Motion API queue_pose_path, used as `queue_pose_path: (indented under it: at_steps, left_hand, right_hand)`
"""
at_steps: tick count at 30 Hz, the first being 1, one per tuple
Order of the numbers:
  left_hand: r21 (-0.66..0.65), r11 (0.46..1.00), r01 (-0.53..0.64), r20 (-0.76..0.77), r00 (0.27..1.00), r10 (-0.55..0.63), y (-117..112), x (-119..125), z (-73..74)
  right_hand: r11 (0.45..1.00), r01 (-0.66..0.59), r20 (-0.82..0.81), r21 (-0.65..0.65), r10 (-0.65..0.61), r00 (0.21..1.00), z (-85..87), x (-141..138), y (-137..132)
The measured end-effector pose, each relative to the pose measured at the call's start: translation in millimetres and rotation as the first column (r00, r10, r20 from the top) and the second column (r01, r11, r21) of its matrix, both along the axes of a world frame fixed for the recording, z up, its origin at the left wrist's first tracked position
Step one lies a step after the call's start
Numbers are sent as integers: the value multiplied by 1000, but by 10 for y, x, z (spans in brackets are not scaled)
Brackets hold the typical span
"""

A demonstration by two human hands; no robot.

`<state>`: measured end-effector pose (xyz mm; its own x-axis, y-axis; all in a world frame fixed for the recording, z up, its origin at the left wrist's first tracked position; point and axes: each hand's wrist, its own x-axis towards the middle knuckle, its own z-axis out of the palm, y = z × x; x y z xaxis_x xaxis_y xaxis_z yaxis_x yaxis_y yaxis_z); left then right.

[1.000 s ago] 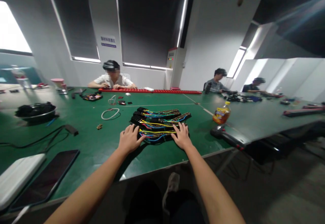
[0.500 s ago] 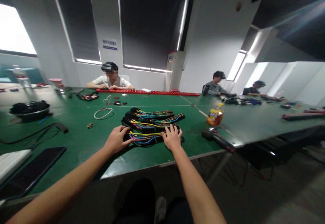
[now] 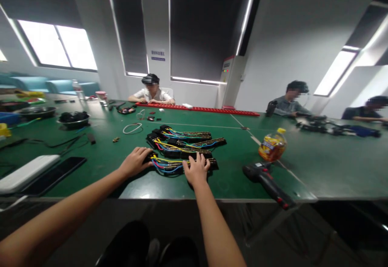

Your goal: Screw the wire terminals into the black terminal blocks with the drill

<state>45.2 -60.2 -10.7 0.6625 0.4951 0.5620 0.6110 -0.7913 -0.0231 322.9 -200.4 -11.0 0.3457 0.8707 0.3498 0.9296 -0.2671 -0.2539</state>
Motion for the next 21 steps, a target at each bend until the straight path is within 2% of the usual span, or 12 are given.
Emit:
queue_pose_path:
  at_steps: [6,13,21]
  left_hand:
    - [-23,1000,-5,-3,1000,5,-6,17,2]
    - [-52,998,-18,5,1000,18,-11,33,10]
    - [-77,997,-7,45,999,11,-20,41,14]
  right_hand:
    - [1000,-26,-58,3,26,998,-16,50,9]
    - [996,-49,-86,71,55,995,-60,122,10]
    - [996,-19,-65,86,24,998,-126,138,46]
